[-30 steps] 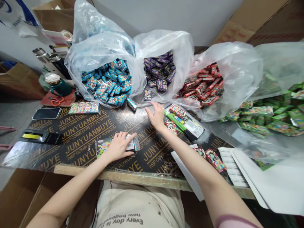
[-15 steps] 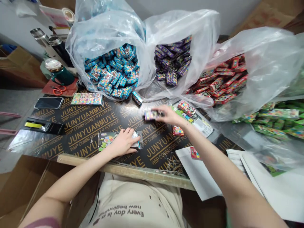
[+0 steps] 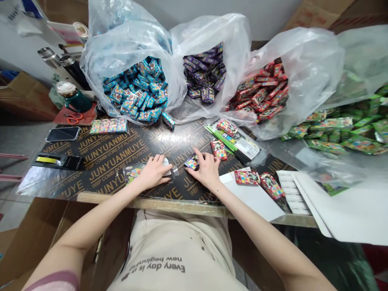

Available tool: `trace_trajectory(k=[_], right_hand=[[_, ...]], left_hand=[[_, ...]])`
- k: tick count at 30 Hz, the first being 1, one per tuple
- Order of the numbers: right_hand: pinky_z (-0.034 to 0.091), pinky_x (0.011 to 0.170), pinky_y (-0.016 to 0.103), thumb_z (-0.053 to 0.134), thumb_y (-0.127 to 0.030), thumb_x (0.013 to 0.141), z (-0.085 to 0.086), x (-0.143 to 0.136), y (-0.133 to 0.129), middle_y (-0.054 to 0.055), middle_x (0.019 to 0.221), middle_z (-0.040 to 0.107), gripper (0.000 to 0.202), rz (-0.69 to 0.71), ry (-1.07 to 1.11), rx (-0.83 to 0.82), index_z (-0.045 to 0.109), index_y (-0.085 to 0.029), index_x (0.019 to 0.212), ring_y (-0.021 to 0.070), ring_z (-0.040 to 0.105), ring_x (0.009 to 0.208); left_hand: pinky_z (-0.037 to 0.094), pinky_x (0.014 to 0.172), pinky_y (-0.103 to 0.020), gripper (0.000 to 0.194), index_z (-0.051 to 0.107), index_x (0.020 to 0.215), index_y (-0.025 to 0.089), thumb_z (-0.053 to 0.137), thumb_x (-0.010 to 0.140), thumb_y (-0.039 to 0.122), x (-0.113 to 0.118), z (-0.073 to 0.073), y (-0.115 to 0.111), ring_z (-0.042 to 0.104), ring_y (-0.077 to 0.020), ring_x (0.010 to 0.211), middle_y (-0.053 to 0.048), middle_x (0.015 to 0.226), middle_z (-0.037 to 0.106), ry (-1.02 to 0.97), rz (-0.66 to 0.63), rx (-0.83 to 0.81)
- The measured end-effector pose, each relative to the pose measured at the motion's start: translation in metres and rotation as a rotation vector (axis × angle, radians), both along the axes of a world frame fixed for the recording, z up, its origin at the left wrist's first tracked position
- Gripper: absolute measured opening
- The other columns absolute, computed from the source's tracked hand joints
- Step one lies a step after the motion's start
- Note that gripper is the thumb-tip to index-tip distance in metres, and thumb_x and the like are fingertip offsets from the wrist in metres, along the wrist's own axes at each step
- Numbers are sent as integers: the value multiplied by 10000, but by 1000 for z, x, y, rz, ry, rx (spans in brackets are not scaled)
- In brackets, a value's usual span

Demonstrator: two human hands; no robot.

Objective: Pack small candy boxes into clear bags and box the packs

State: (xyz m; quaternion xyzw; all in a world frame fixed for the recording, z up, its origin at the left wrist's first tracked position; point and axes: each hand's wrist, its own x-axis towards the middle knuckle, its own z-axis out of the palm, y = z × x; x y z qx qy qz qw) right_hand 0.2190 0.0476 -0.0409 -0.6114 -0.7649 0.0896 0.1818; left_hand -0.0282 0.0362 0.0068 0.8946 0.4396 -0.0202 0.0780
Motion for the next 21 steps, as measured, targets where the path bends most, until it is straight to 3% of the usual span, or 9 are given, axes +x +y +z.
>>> trace_trajectory(k=[3,7,11,15,21], right_hand=[[393,862,495,713,-465,702,4,-3,-1,155,1123,585,830,122,89,-53,399,-209,1426,354,523,1033],[390,923,468,756,-480,701,18,-7,-7,126,1288,553,945,349,292,-77,273,-262,1484,335,514,1128],[390,919,469,792,-448,689,31,-14,-17,137,1283,564,956,456,218,-53,295,-257,1483,338,517,1123],[393,926,471,779,-369,714,35,-16,-17,137,1299,561,914,577,211,-114,300,-237,1480,324,503,1122],[362,960,452,758,-391,725,38,-10,-8,127,1367,535,872,674,247,-122,328,-212,1462,305,491,1160]], left_hand=[[377,914,-468,490,542,1251,257,642,812,449,-2,1,-2,432,-334,1132,-153,1239,471,-67,38,-2],[385,936,-449,952,180,1498,234,715,738,437,-4,-4,-7,469,-314,1126,-143,1252,493,-243,98,-56],[383,963,-463,1181,-32,1516,223,770,671,414,-2,-12,-12,488,-319,1143,-142,1272,509,-349,100,-52],[391,979,-464,1234,-74,1510,209,790,641,352,1,-13,-13,509,-315,1146,-143,1283,519,-430,65,-56],[404,976,-475,1194,-3,1514,235,799,635,331,2,-10,-15,520,-308,1133,-129,1278,536,-487,114,-108]])
